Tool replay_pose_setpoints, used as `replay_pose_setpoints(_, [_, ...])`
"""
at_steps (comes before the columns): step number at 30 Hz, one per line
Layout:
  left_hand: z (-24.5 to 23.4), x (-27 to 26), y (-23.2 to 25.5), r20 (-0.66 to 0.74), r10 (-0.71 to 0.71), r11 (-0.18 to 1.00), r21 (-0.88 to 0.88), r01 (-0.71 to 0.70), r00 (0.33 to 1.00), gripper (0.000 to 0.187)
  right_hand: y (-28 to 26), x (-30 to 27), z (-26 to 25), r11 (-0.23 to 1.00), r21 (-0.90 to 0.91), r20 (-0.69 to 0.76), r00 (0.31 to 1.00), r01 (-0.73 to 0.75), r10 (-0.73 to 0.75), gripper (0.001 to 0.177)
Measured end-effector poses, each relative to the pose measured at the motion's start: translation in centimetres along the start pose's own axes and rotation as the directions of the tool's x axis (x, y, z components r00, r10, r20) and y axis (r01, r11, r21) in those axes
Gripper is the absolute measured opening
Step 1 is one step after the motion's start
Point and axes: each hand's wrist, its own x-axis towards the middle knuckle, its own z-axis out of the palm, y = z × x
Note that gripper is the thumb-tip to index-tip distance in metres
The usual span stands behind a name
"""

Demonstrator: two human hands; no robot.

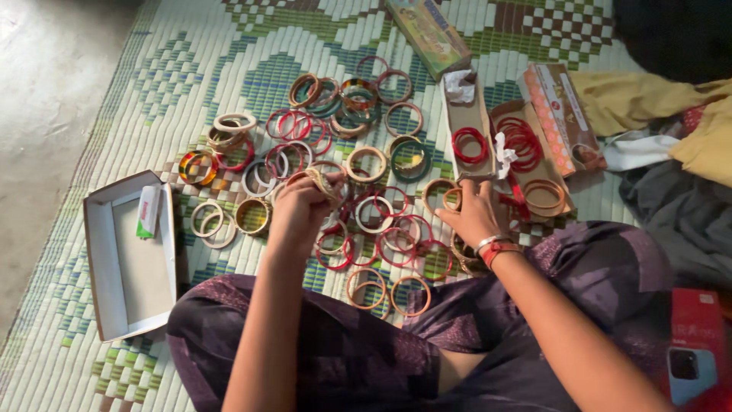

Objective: The person sits on a mat and handles numerous bangles, picking them up, sliding them onto the wrist, and placing them back down. The person repeatedly tries on different bangles and adjusts them on the wrist.

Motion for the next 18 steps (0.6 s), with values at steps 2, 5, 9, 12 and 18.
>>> replay_pose_setpoints(2, [0.5,0.4,-0.4,-0.066,0.036,0.993,-0.109,-0.043,0.997,0.031,-0.7,-0.1,-0.4,0.999,-0.042,0.035,0.999,-0.013,0.015,0.072])
replay_pose_setpoints(5, [0.4,0.0,-0.4,-0.126,0.029,0.986,-0.159,-0.049,0.992,0.029,-1.8,-0.5,-0.9,0.989,-0.149,0.067,0.997,-0.026,0.036,0.073])
replay_pose_setpoints(9, [0.8,-0.4,-1.0,-0.15,0.152,0.962,0.248,-0.112,0.977,0.029,-2.7,-0.9,-1.9,0.986,-0.169,-0.035,0.999,0.004,-0.01,0.069])
replay_pose_setpoints(12, [2.1,-0.3,-1.6,-0.103,0.145,0.956,0.272,-0.113,0.984,0.027,-3.5,-1.5,-3.0,0.988,-0.006,-0.206,0.967,0.154,-0.152,0.061])
replay_pose_setpoints(18, [4.0,-0.7,-2.7,0.106,-0.111,0.993,0.042,0.107,0.988,0.039,-6.0,-2.7,-3.5,0.917,0.143,-0.222,0.914,0.374,-0.338,0.066])
